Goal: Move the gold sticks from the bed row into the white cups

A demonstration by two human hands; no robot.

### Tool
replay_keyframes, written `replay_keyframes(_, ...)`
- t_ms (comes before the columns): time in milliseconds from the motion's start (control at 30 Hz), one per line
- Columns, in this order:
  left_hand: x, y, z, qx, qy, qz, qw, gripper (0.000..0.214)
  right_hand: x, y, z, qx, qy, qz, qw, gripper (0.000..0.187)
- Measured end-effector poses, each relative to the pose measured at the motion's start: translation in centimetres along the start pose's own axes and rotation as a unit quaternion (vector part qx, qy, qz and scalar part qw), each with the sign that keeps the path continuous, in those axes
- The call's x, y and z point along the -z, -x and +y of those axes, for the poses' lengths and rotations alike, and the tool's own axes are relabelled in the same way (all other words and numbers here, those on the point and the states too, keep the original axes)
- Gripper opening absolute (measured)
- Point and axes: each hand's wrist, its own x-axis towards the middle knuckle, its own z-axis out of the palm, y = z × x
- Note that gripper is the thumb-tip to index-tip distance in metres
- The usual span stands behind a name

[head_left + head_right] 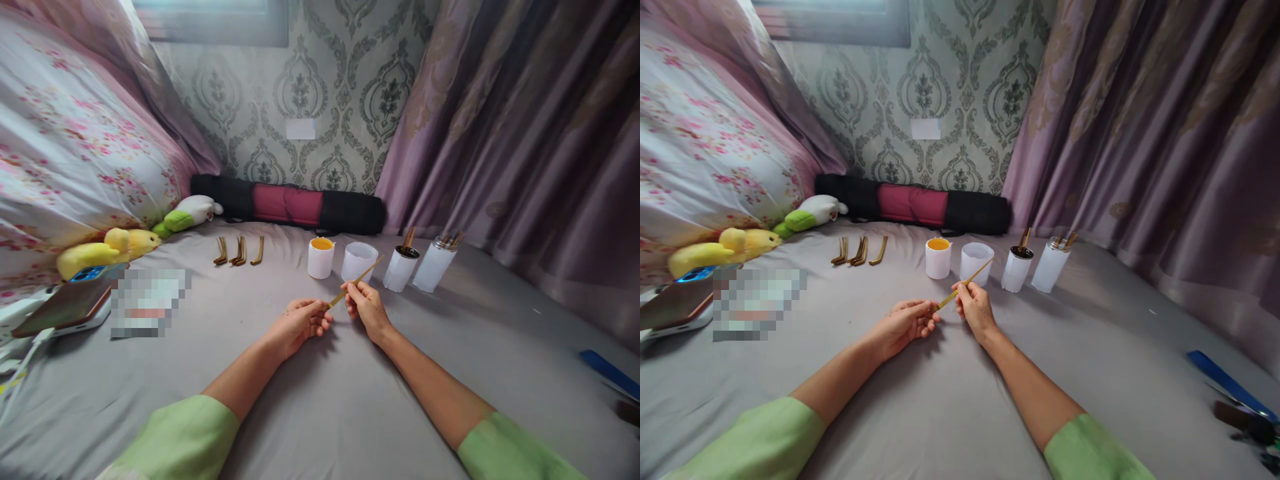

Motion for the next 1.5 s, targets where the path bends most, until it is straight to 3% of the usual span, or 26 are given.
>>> replay_keyframes(767, 0.1, 0.2, 0.4, 0.082, 0.047, -0.024, 0.995, 0.008, 0.0, 0.3, 0.2, 0.004, 0.009, -0.014, 1.0, 0.029)
replay_keyframes(1500, 0.2, 0.3, 0.4, 0.088, 0.04, -0.014, 0.995, 0.008, 1.6, -0.3, -1.1, 0.007, 0.031, 0.025, 0.999, 0.029)
